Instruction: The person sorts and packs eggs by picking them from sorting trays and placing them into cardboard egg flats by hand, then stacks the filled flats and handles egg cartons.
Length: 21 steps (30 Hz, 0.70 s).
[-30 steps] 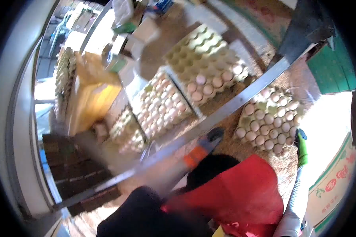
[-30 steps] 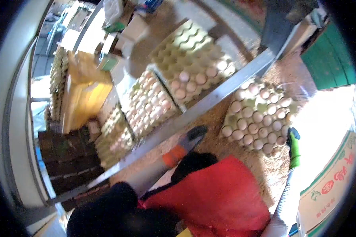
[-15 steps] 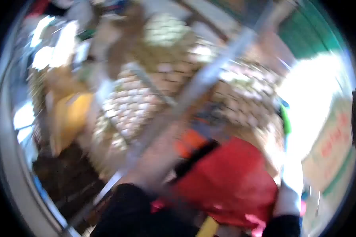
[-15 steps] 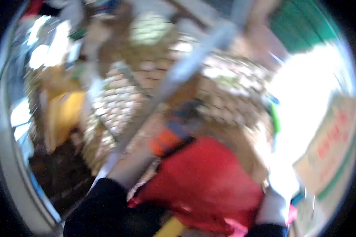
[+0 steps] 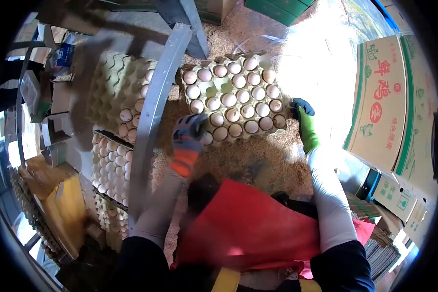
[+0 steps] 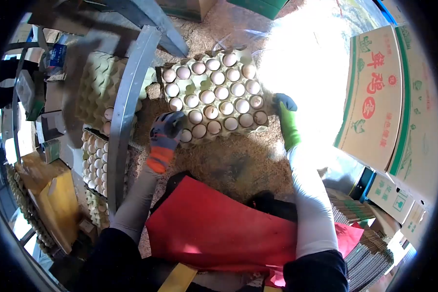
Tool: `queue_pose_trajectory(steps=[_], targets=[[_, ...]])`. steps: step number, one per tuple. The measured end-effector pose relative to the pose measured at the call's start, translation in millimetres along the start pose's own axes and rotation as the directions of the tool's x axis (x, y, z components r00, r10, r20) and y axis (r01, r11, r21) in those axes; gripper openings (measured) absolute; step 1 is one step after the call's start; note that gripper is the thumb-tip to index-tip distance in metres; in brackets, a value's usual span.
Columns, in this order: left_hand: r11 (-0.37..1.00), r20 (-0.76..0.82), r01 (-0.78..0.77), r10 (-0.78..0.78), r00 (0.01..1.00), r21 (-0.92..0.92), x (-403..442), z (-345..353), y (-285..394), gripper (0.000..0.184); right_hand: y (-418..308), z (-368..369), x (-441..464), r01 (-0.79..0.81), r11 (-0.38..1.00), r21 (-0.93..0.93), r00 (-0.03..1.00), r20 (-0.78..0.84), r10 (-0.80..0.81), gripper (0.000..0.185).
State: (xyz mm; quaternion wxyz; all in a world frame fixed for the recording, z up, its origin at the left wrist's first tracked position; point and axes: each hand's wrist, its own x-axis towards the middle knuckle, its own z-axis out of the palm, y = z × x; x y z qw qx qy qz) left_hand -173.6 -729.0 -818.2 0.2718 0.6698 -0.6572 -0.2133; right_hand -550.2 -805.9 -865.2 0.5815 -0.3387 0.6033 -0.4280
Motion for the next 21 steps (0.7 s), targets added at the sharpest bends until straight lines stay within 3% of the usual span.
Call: queue_pose_trajectory(steps=[2,4,6,8,10,12,14,17,18,20,21], targets=[[0.974,0.123,-0.227,0.223,0.967,0.018,10,-2,29,0.027,5,-2,-3,0.02,1.0,-0.014,1.0,-0.01,-0.02,0.026],[0.887,0.378,-0.431,0.346,0.859,0.167,15,14,58,0.024,5,1,-4,0.004,1.0,-0.004,1.0,-0.024,-0.004,0.025],[0.827,0.216,-0.496,0.45,0.867,0.265,-1,56,56,0.019,13,-2,6,0.125,0.992,-0.029,0.988,0.097,-0.121,0.026],[0.879,0.349,-0.293,0.158,0.924,0.377,4,71,64,0.018,2,7,13,0.151,0.974,-0.17,0.986,0.101,-0.136,0.026],[0.909,0.39,-0.294,0.167,0.906,0.294,7,60,55,0.018,-11,19,15,0.124,0.983,-0.132,0.99,0.08,-0.115,0.027],[0.959,0.25,-0.271,0.243,0.937,0.085,7,52,51,0.021,-9,24,21,0.263,0.964,-0.043,0.96,0.113,-0.257,0.026],[0.975,0.272,-0.212,0.188,0.944,0.064,5,39,49,0.026,-11,30,28,0.353,0.931,-0.093,0.93,0.147,-0.338,0.026],[0.996,0.179,-0.017,0.033,0.983,-0.092,13,29,32,0.035,-25,52,19,0.303,0.951,-0.064,0.949,0.107,-0.296,0.023],[0.995,0.185,-0.022,0.04,0.982,-0.098,23,28,30,0.035,-30,57,17,0.279,0.959,-0.055,0.957,0.095,-0.274,0.021],[0.977,0.004,-0.186,0.187,0.982,0.103,49,31,25,0.039,-28,62,16,0.283,0.951,-0.122,0.959,0.061,-0.278,0.023],[0.963,0.096,-0.214,0.2,0.975,0.165,60,34,28,0.041,-28,65,16,0.286,0.952,-0.105,0.958,0.054,-0.282,0.023]])
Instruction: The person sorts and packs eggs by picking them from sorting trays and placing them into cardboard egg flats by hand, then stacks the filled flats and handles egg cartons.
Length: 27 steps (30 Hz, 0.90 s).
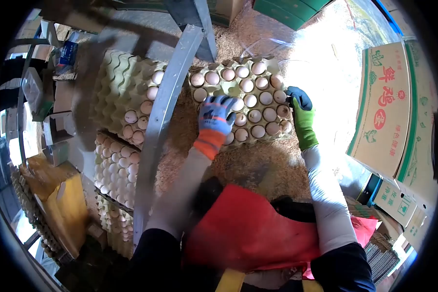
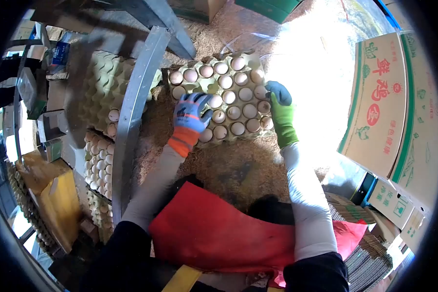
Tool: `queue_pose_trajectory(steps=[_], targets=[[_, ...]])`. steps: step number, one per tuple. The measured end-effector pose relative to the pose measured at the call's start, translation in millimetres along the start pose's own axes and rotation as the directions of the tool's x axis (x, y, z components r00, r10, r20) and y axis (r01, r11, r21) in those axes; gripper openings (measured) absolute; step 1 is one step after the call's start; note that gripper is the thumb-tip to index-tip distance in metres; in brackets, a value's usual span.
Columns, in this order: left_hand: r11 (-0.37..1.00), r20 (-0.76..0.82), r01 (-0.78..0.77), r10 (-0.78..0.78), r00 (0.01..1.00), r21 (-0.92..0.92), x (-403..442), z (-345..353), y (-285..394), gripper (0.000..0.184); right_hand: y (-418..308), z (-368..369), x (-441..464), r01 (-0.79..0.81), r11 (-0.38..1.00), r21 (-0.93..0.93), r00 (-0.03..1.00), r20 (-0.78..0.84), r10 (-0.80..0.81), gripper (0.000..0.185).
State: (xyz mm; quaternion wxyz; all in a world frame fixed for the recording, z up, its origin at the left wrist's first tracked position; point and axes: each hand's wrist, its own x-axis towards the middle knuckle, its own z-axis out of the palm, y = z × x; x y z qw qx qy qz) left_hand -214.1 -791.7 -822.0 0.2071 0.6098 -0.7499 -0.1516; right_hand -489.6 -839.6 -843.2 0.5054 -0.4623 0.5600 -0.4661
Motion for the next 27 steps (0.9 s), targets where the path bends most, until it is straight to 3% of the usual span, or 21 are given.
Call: queue_pose_trajectory(steps=[1,3,5,7,9,11,12,13,15,16,17,18,21,22,23,24,25,26,27], targets=[[0.999,0.127,-0.009,0.004,0.992,0.041,12,1,1,0.041,-2,3,-1,0.002,1.0,0.016,1.0,-0.011,-0.002,0.023],[0.977,0.238,-0.119,0.074,0.969,0.178,25,6,4,0.043,-5,5,-3,-0.033,0.999,0.021,0.998,-0.052,0.034,0.024],[0.965,0.221,-0.142,0.092,0.971,0.22,30,20,-2,0.045,-6,3,-2,-0.026,0.998,-0.061,0.999,-0.049,0.023,0.024],[0.974,0.259,-0.088,0.031,0.965,0.21,34,19,-1,0.028,-3,-1,-4,-0.05,0.996,-0.08,0.996,-0.072,0.044,0.023],[0.967,0.25,-0.126,0.069,0.966,0.219,30,14,-6,0.027,4,-2,-3,0.069,0.997,-0.045,0.996,-0.053,-0.072,0.023],[0.997,0.014,0.012,-0.011,1.0,-0.08,18,-3,-2,0.043,6,-8,-3,0.029,0.998,-0.061,0.996,-0.082,-0.034,0.021],[0.897,-0.085,0.052,-0.099,0.991,-0.438,10,-17,18,0.043,23,-18,4,0.048,0.999,-0.025,0.994,-0.101,-0.05,0.022],[0.697,-0.164,0.043,-0.228,0.96,-0.716,0,-41,42,0.043,20,-19,8,0.089,0.995,-0.04,0.995,-0.031,-0.091,0.024],[0.694,-0.193,-0.014,-0.18,0.964,-0.72,-25,-116,69,0.045,24,-24,15,0.102,0.99,-0.102,0.993,0.07,-0.095,0.026],[0.615,-0.129,0.041,-0.23,0.965,-0.787,-40,-153,77,0.047,44,-35,24,0.016,1.0,0.004,0.996,0.084,-0.016,0.028],[0.514,-0.065,0.078,-0.254,0.965,-0.855,-54,-187,80,0.049,41,-33,28,0.116,0.989,-0.092,0.986,0.128,-0.103,0.031],[0.539,-0.019,0.129,-0.26,0.965,-0.832,-69,-225,74,0.046,39,-29,31,0.113,0.985,-0.128,0.985,0.141,-0.095,0.032],[0.661,-0.351,0.092,-0.506,0.788,-0.745,-139,-259,2,0.052,19,-12,37,0.12,0.97,-0.212,0.974,0.213,-0.074,0.033],[0.622,-0.31,0.301,-0.681,0.663,-0.723,-154,-281,-22,0.051,24,-14,45,0.136,0.969,-0.208,0.965,0.25,-0.082,0.033],[0.584,-0.357,0.351,-0.767,0.533,-0.732,-178,-284,-63,0.048,21,-8,48,0.104,0.981,-0.162,0.969,0.238,-0.064,0.035],[0.419,-0.27,0.369,-0.88,0.392,-0.83,-202,-285,-104,0.045,23,-6,53,0.103,0.984,-0.142,0.968,0.24,-0.067,0.035],[0.377,-0.305,0.417,-0.924,0.231,-0.827,-229,-276,-155,0.044,27,-8,59,0.098,0.987,-0.127,0.969,0.24,-0.066,0.036],[0.395,-0.359,0.427,-0.918,0.167,-0.813,-269,-259,-218,0.043,30,-12,67,0.158,0.973,-0.167,0.953,0.286,-0.106,0.036],[0.289,-0.326,0.53,-0.945,0.026,-0.797,-284,-248,-258,0.04,27,-9,66,0.162,0.972,-0.171,0.955,0.277,-0.11,0.036]])
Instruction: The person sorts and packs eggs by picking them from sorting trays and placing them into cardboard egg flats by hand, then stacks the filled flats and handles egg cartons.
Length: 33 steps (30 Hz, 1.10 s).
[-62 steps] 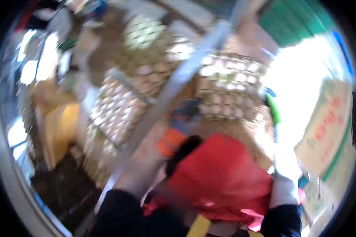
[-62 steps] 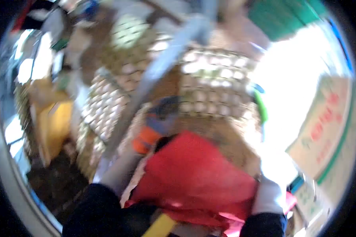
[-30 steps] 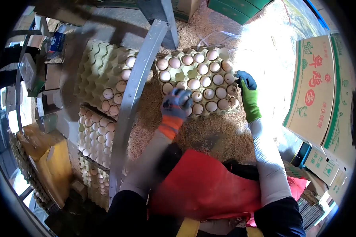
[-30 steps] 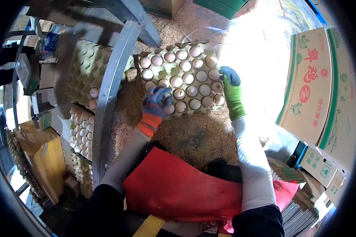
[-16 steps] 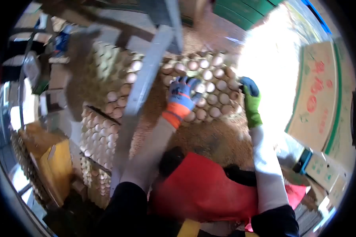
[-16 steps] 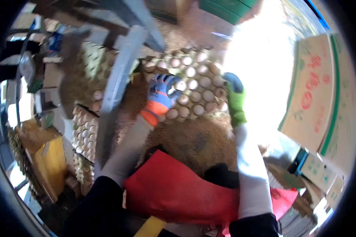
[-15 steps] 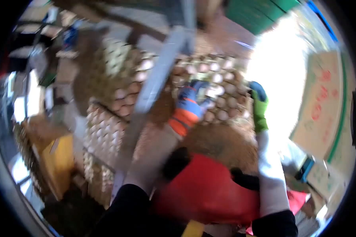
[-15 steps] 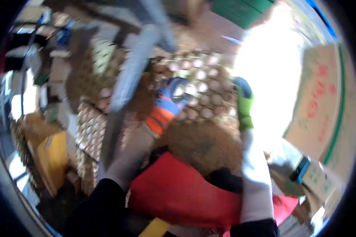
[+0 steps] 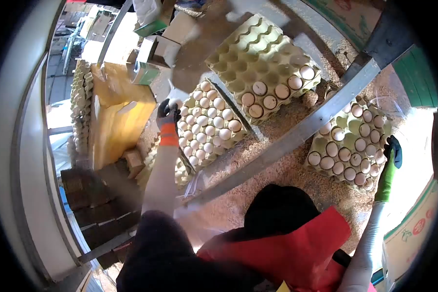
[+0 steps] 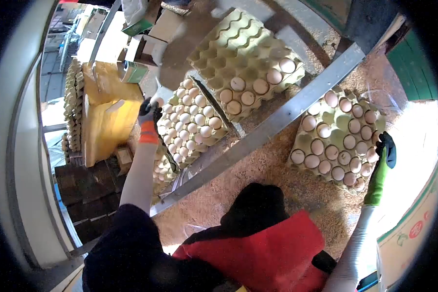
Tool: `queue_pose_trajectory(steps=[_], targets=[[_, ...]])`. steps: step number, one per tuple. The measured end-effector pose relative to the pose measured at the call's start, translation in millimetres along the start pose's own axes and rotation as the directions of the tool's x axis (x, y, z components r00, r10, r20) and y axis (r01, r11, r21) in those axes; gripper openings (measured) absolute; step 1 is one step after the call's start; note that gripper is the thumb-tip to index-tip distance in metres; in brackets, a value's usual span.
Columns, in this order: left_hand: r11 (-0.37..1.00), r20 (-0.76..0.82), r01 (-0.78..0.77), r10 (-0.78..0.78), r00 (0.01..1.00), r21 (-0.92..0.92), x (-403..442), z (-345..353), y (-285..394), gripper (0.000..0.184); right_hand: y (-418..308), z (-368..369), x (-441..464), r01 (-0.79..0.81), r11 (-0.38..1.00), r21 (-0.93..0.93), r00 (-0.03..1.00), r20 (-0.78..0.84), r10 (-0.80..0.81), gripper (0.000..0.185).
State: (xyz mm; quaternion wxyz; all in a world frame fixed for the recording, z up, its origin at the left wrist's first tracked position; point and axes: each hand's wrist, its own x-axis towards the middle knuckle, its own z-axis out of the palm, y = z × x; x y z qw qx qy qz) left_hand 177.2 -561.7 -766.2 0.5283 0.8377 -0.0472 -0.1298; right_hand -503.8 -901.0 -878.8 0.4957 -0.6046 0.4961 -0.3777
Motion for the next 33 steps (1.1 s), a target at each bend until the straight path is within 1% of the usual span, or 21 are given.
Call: queue_pose_trajectory(steps=[2,4,6,8,10,12,13,14,16,18,19,20,22,24,26,27,28,29,31,32,33], targets=[[0.87,-0.01,-0.311,0.341,0.94,0.382,83,-13,-96,0.047,-11,8,-1,0.011,0.999,-0.045,0.999,-0.048,-0.013,0.033],[0.752,0.003,-0.31,0.379,0.925,0.582,70,15,-88,0.049,-15,9,-3,-0.003,1.0,-0.016,0.999,-0.046,0.002,0.034],[0.496,0.074,-0.203,0.268,0.961,0.844,35,42,-52,0.04,-27,13,-11,0.024,0.998,-0.051,1.0,-0.011,-0.024,0.035],[0.474,0.028,-0.13,0.215,0.976,0.871,19,56,-35,0.041,-13,10,-12,0.048,0.999,-0.024,0.999,0.009,-0.048,0.036],[0.602,0.037,-0.285,0.39,0.92,0.746,17,63,-31,0.04,-46,34,-28,0.055,0.998,0.015,0.998,0.004,-0.055,0.036],[0.846,0.267,-0.441,0.37,0.89,0.3,-16,87,3,0.039,-89,66,-40,0.006,0.999,-0.045,1.0,-0.014,-0.007,0.03],[0.754,0.406,-0.649,0.564,0.719,0.103,-2,97,-25,0.04,-93,79,-43,0.027,0.998,-0.062,1.0,-0.007,-0.028,0.03],[0.795,0.586,-0.574,0.373,0.719,0.198,-49,113,25,0.042,-94,94,-47,0.048,0.996,-0.077,0.999,0.004,-0.048,0.03],[0.244,0.749,-0.936,0.562,0.351,0.255,-88,151,56,0.041,-108,129,-56,0.03,0.997,0.076,0.995,0.092,-0.037,0.029],[0.259,0.751,-0.93,0.55,0.365,0.262,-94,180,50,0.048,-114,166,-57,0.02,0.978,0.206,0.961,0.267,-0.076,0.033],[0.139,0.812,-0.904,0.399,0.426,0.405,-96,193,57,0.049,-138,182,-47,0.177,0.974,-0.145,0.929,0.35,-0.117,0.034],[0.141,0.816,-0.908,0.401,0.416,0.393,-94,202,58,0.049,-161,199,-37,0.359,0.82,-0.446,0.889,0.43,-0.156,0.036],[0.161,0.821,-0.881,0.318,0.474,0.446,-90,209,57,0.051,-159,238,-9,0.46,0.777,-0.43,0.862,0.425,-0.276,0.036],[0.128,0.844,-0.91,0.342,0.413,0.393,-91,205,61,0.05,-152,268,22,0.452,0.792,-0.41,0.869,0.403,-0.288,0.035],[0.707,0.776,-0.701,0.391,0.495,0.091,-84,195,53,0.047,-143,288,45,0.446,0.79,-0.422,0.871,0.408,-0.274,0.035],[0.937,0.776,-0.341,0.267,0.572,-0.071,-77,188,48,0.046,-139,291,53,0.434,0.795,-0.423,0.875,0.407,-0.261,0.035],[0.985,0.752,0.159,-0.051,0.657,-0.072,-98,185,80,0.036,-137,286,56,0.404,0.82,-0.405,0.888,0.39,-0.245,0.035],[0.997,0.805,0.001,0.067,0.589,-0.083,-82,185,64,0.035,-135,280,56,0.375,0.848,-0.373,0.9,0.368,-0.236,0.035],[0.937,0.83,0.338,-0.114,0.546,-0.094,-90,193,71,0.035,-133,265,46,0.298,0.906,-0.3,0.927,0.317,-0.2,0.036],[0.932,0.842,0.354,-0.126,0.525,-0.082,-91,205,63,0.035,-132,259,40,0.263,0.93,-0.258,0.939,0.289,-0.186,0.036],[0.973,0.83,-0.229,0.144,0.539,-0.02,-91,220,54,0.041,-131,258,34,0.246,0.944,-0.221,0.945,0.27,-0.183,0.036]])
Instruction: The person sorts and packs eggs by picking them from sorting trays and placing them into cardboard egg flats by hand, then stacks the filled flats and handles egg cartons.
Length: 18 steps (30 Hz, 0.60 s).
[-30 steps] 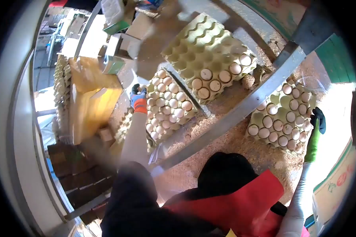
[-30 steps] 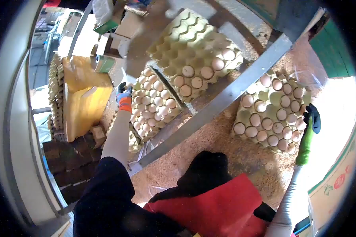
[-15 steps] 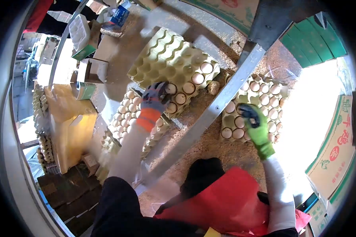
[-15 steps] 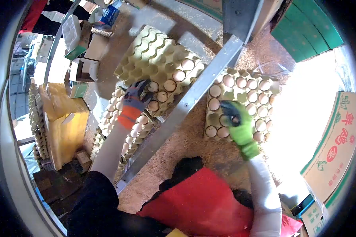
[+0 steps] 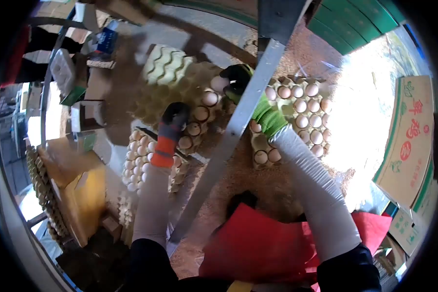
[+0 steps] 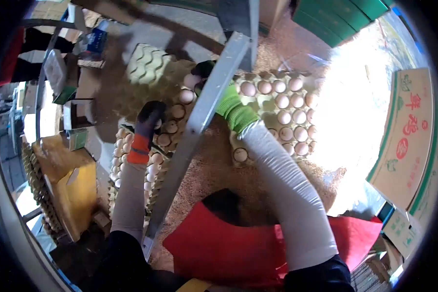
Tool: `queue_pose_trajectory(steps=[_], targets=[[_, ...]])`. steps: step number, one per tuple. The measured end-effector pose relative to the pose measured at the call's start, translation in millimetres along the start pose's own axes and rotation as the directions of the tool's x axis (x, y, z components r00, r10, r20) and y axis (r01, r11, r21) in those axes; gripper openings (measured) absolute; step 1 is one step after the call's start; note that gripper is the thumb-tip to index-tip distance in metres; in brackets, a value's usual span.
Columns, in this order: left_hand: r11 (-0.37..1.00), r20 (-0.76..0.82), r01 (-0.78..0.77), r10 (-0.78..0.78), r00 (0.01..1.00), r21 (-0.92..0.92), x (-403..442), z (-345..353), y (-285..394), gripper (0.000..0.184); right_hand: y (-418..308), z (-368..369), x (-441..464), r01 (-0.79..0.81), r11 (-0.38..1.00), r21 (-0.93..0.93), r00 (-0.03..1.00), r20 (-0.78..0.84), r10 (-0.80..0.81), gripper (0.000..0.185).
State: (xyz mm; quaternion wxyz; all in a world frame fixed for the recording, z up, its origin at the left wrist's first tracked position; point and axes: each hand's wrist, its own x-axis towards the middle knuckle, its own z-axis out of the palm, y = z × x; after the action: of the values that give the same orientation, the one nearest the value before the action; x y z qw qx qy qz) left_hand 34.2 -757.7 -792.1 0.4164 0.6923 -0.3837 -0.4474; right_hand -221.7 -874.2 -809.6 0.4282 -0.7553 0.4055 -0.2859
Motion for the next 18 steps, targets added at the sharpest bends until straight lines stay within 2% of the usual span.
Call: queue_pose_trajectory(steps=[1,2,5,6,8,9,11,12,15,18], targets=[[0.826,0.077,-0.269,0.266,0.961,0.495,6,11,-3,0.047,-2,4,-2,-0.001,1.0,0.029,1.0,-0.015,0.002,0.036],[0.832,0.11,-0.282,0.262,0.959,0.477,6,20,-4,0.047,-4,9,-2,0.002,0.999,0.049,1.0,-0.031,0.0,0.036],[0.502,0.057,-0.168,0.229,0.972,0.849,7,41,19,0.051,-14,36,2,0.026,0.998,0.065,0.999,-0.042,-0.024,0.037],[0.503,0.092,-0.205,0.24,0.966,0.84,9,42,19,0.051,-20,46,2,0.037,0.997,0.066,0.999,-0.034,-0.035,0.037],[0.638,0.045,-0.133,0.151,0.987,0.758,4,30,16,0.049,-34,71,1,0.058,0.997,0.058,0.998,-0.003,-0.058,0.038],[0.632,0.063,-0.151,0.16,0.985,0.76,5,23,8,0.049,-36,76,-1,0.063,0.996,0.064,0.998,0.011,-0.064,0.038],[0.9,-0.028,-0.215,0.243,0.97,0.38,5,15,-15,0.047,-35,73,-19,0.05,0.992,0.117,0.998,0.018,-0.052,0.039],[0.918,-0.017,-0.223,0.242,0.97,0.328,-2,21,9,0.043,-32,68,-24,0.04,0.99,0.133,0.999,0.018,-0.042,0.039],[0.924,0.016,-0.188,0.194,0.981,0.333,-6,26,26,0.038,-19,59,-14,0.049,0.995,0.091,0.998,0.029,-0.052,0.04],[0.941,-0.009,-0.209,0.219,0.976,0.265,-3,33,21,0.036,0,69,19,0.182,0.977,-0.114,0.976,0.143,-0.165,0.042]])
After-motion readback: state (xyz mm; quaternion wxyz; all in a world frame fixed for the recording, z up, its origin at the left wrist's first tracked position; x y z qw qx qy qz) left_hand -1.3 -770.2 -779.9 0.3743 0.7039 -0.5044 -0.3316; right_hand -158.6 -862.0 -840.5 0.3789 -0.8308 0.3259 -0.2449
